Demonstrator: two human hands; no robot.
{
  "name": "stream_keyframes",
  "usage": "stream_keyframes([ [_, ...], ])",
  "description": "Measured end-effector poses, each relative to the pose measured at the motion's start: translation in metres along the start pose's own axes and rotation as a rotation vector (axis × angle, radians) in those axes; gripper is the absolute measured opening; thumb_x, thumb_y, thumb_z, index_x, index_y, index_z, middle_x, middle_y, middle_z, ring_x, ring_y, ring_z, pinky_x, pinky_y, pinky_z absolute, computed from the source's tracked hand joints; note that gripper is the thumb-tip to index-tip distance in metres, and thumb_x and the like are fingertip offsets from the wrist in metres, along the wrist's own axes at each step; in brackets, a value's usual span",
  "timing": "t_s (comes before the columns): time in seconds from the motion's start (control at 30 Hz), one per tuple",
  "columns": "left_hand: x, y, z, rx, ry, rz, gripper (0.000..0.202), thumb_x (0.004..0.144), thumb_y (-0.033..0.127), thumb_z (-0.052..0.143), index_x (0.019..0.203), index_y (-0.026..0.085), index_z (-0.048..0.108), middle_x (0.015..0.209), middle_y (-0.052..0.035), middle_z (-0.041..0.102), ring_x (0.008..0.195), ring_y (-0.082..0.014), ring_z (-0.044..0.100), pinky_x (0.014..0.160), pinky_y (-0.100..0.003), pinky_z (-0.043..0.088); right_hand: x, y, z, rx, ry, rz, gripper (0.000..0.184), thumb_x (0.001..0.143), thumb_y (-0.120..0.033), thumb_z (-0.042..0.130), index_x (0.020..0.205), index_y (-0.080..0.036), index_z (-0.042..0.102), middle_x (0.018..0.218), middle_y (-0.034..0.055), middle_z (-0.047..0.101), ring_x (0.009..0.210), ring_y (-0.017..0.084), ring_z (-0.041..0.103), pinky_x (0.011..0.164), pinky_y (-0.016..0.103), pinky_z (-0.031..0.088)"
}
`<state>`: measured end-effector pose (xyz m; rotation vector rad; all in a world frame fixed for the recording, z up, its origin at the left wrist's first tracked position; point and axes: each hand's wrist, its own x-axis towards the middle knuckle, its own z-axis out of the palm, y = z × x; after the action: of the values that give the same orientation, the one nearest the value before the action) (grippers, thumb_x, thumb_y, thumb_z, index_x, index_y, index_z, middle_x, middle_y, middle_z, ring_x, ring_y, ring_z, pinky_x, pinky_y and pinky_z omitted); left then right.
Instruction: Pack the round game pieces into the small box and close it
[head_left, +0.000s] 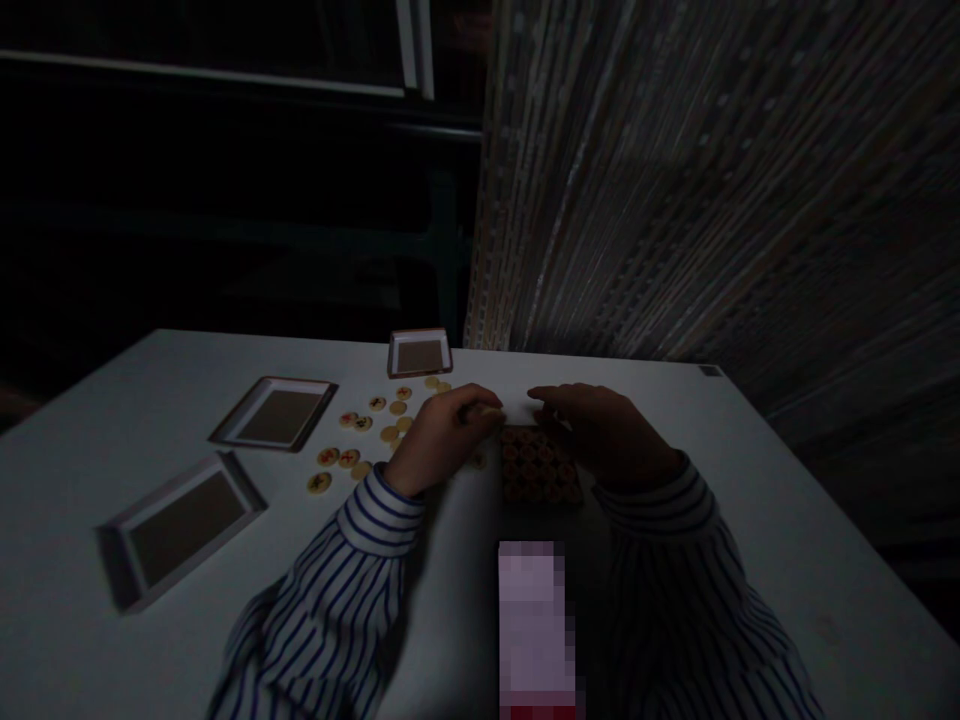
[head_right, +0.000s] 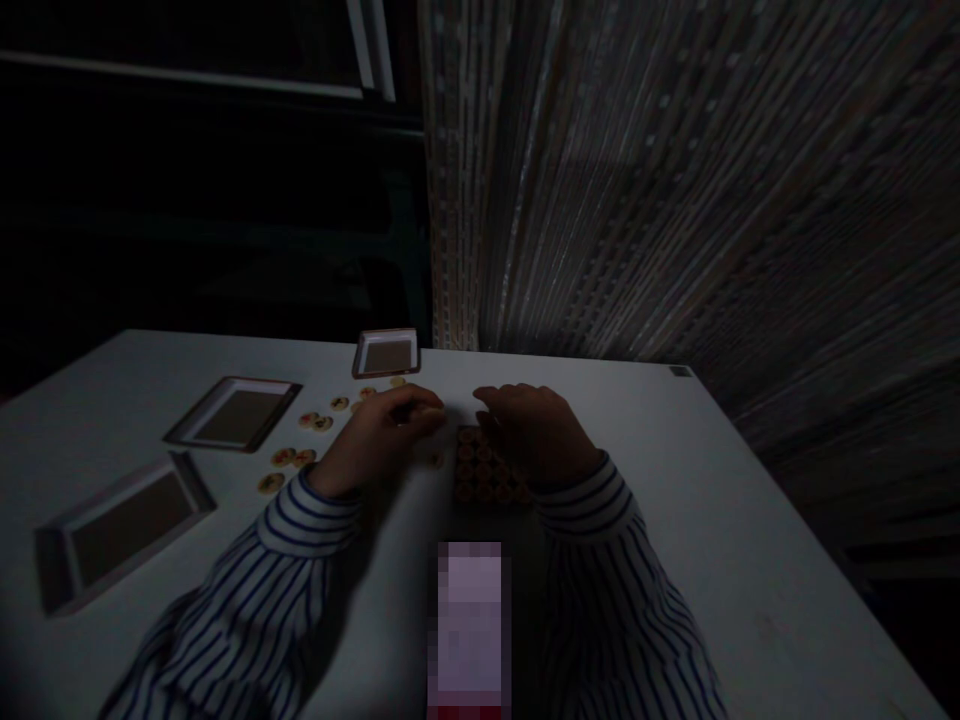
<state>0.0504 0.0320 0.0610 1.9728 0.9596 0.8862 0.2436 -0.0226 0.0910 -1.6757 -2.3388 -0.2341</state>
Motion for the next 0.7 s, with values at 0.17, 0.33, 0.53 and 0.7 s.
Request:
stream_keyframes([
  [0.17,0.0,0.0,0.004,-0.075,-0.024,-0.017,0.023,0.077,0.036,0.053,0.085,0.017,0.062,0.074,-0.0027,0.064,0.066,-0.0131,0.058,0.059,-0.023,0.044,-0.001,0.002,0.003,0.035,0.006,-0.007,0.029,0.082,-0.023,0.048,0.109,-0.018,0.056,0.089,0.0068,0.066,0.08,0.017,0.06,0.068,0.028,0.043],
  [0.33,0.001,0.002,0.008,-0.224,-0.011,-0.064,0.025,0.076,0.035,0.055,0.088,0.015,0.063,0.083,-0.0054,0.066,0.073,-0.0148,0.061,0.066,-0.027,0.048,0.002,-0.002,0.004,0.088,0.043,-0.018,0.028,0.081,-0.022,0.05,0.108,-0.019,0.057,0.089,0.0058,0.067,0.079,0.016,0.06,0.069,0.029,0.043],
  [0.53,0.001,-0.001,0.013,-0.427,-0.006,-0.15,0.028,0.076,0.035,0.055,0.096,0.016,0.062,0.095,-0.0069,0.066,0.084,-0.0176,0.062,0.078,-0.032,0.048,0.004,-0.007,0.002,0.125,0.053,-0.029,0.024,0.081,-0.02,0.05,0.103,-0.02,0.059,0.084,0.0047,0.066,0.075,0.014,0.058,0.067,0.028,0.041],
  [0.7,0.0,0.001,0.016,-0.563,0.009,-0.23,0.028,0.074,0.033,0.059,0.096,0.015,0.061,0.092,-0.0065,0.067,0.082,-0.0178,0.063,0.079,-0.033,0.048,0.005,-0.012,-0.004,0.156,0.031,-0.027,0.024,0.08,-0.02,0.051,0.102,-0.02,0.059,0.084,0.0042,0.065,0.075,0.014,0.057,0.065,0.027,0.039],
])
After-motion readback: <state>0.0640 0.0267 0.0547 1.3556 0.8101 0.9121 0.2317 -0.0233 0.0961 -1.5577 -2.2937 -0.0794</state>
